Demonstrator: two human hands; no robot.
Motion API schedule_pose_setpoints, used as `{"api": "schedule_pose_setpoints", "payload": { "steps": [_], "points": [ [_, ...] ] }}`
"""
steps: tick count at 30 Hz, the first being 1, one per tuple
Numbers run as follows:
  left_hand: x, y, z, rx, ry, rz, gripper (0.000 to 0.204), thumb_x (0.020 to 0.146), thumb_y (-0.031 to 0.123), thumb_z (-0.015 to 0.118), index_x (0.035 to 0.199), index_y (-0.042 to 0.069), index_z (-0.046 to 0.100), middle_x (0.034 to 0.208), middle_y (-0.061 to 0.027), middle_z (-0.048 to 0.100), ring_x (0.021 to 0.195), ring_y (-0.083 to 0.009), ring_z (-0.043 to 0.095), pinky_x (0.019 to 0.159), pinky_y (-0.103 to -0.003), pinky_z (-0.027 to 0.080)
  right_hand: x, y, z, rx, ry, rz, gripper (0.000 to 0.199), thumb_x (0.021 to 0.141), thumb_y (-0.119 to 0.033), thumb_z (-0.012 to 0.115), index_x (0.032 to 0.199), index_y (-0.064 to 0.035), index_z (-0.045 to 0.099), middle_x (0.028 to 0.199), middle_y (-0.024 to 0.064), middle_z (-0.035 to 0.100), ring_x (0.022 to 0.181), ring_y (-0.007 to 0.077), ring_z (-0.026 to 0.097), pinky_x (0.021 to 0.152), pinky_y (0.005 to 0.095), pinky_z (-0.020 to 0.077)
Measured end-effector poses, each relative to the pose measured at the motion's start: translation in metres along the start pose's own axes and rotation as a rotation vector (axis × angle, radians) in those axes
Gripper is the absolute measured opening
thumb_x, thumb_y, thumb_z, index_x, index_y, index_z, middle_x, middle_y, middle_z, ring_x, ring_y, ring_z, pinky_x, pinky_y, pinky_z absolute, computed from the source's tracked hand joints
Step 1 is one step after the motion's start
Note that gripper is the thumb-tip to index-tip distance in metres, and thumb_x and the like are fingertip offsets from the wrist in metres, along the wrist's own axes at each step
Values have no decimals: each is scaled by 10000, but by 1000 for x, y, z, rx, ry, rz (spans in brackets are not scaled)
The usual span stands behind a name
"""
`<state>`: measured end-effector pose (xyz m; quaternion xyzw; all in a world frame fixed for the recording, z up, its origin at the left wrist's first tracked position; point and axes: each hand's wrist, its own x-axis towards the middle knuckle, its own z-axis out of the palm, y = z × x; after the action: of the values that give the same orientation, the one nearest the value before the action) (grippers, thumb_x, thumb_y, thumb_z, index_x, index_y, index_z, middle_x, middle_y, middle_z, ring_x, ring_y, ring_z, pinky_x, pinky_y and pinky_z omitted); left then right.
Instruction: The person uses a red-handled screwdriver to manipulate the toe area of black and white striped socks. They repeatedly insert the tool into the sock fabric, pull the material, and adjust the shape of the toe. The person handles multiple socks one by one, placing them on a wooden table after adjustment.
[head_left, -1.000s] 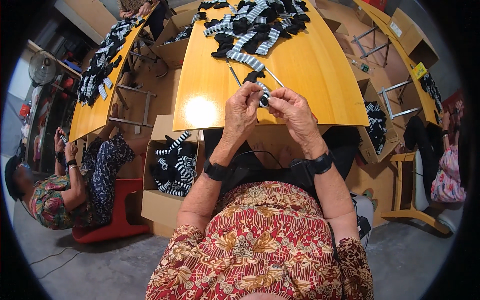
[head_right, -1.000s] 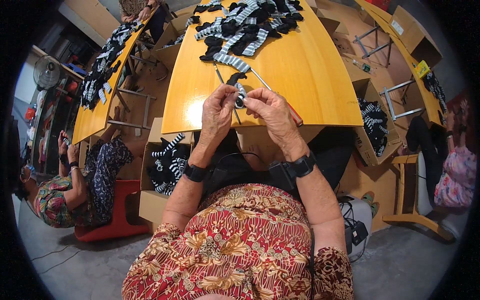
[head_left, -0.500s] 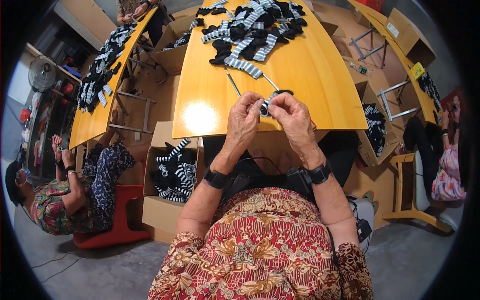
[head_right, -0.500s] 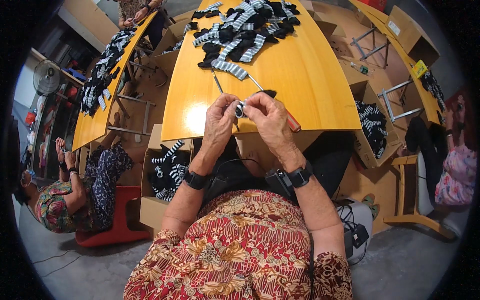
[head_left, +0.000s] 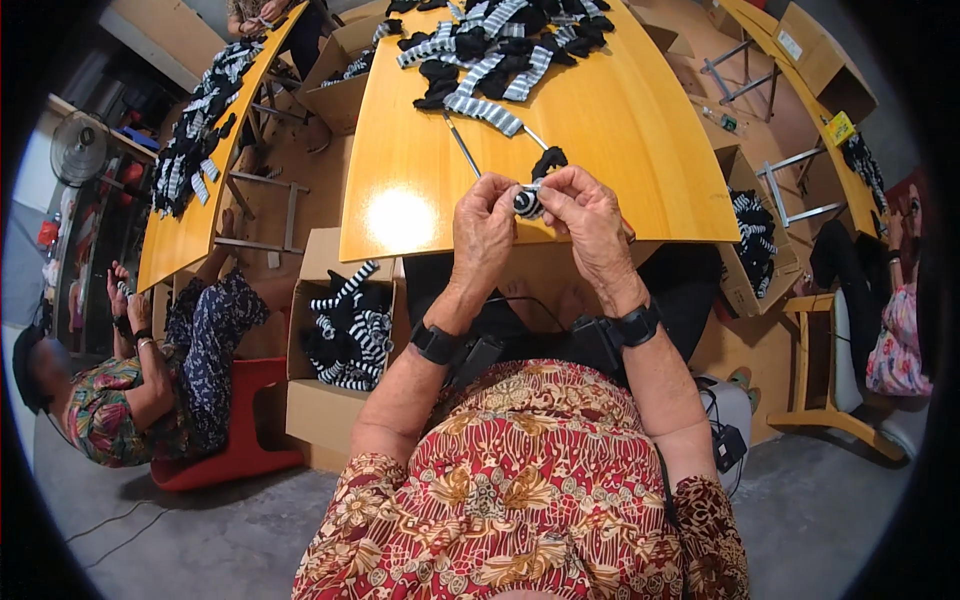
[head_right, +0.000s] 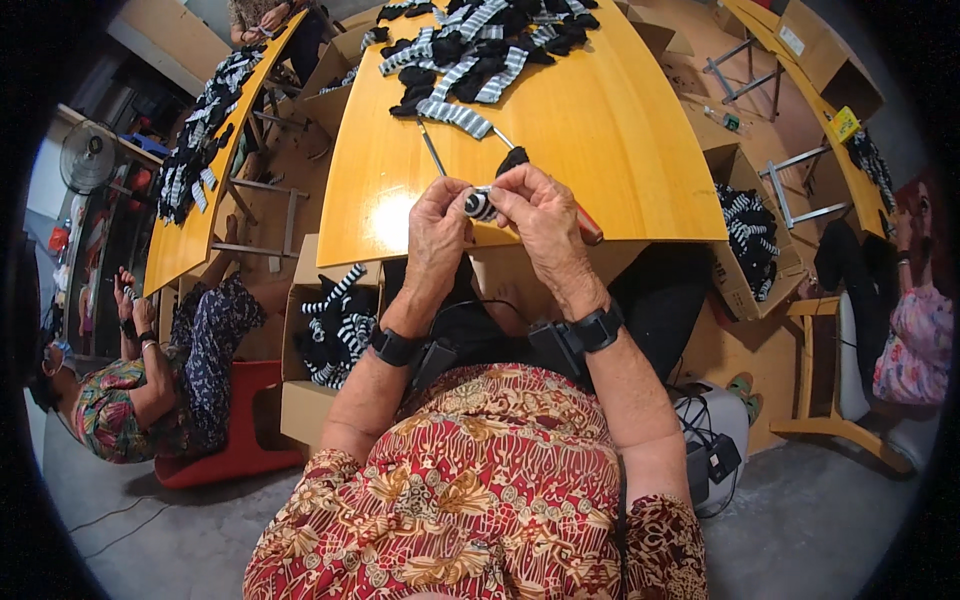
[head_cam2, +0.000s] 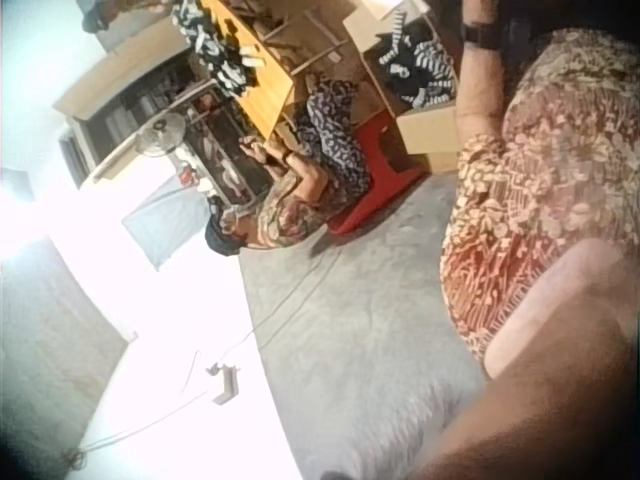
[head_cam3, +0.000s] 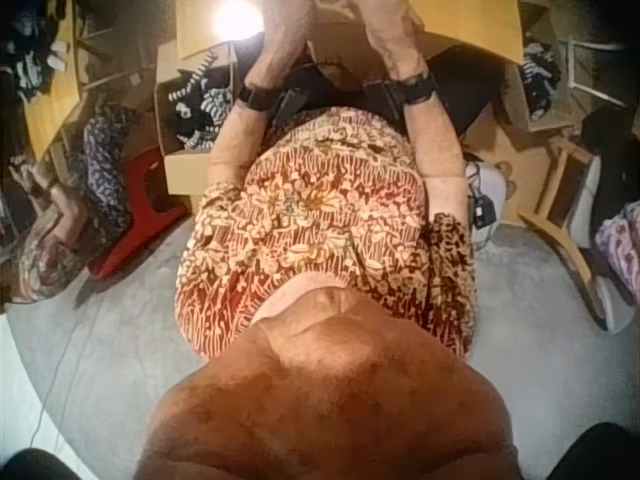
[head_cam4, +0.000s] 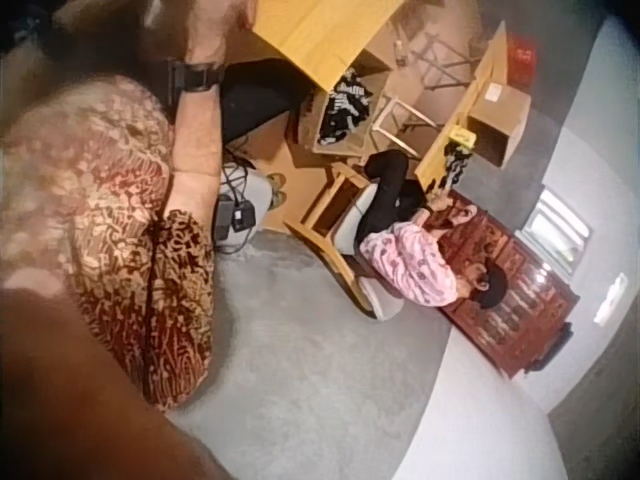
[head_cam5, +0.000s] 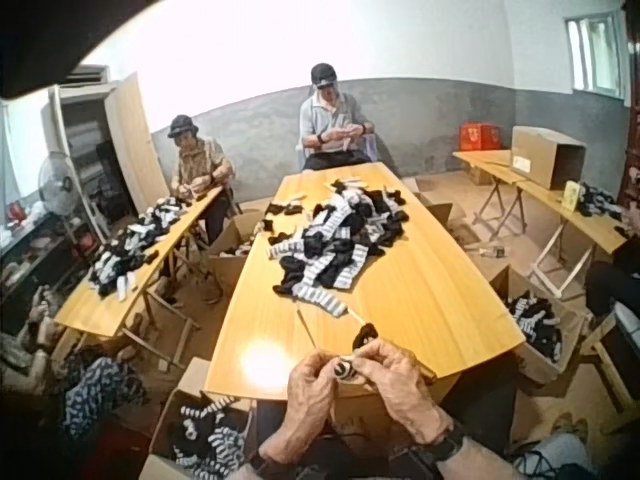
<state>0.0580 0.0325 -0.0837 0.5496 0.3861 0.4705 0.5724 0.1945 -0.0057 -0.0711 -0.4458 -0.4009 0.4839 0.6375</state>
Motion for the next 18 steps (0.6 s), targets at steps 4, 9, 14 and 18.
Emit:
{"api": "schedule_pose_setpoints", "payload": {
  "steps": [4,9,14,18],
  "points": [
    [-4,-11,2,-270,65,-77,114,953,151,584,919,43,581,749,20,556,559,-28,458,476,-176,362,-6,2,6,-890,82,-586,32,859,-31,607,856,-38,576,752,80,574,700,259,595,598,347,457],
    [-4,-8,5,-573,93,-176,125,964,187,586,948,66,559,755,32,550,536,-22,438,472,-174,364,-2,9,13,-864,132,-621,34,855,-11,572,861,-40,555,778,126,572,756,339,598,625,399,463],
    [0,-8,-4,-957,-181,-242,100,963,163,582,980,68,556,811,16,586,532,-22,432,487,-166,377,3,13,14,-647,144,-567,33,865,5,563,863,-27,560,775,133,604,733,279,629,634,344,482],
    [-6,-3,-12,-797,-242,-239,92,938,111,610,992,56,558,843,1,607,557,-37,449,508,-159,382,1,19,7,-249,62,-165,49,902,-35,596,861,-15,579,751,13,600,726,77,571,634,245,474]
  ]
}}
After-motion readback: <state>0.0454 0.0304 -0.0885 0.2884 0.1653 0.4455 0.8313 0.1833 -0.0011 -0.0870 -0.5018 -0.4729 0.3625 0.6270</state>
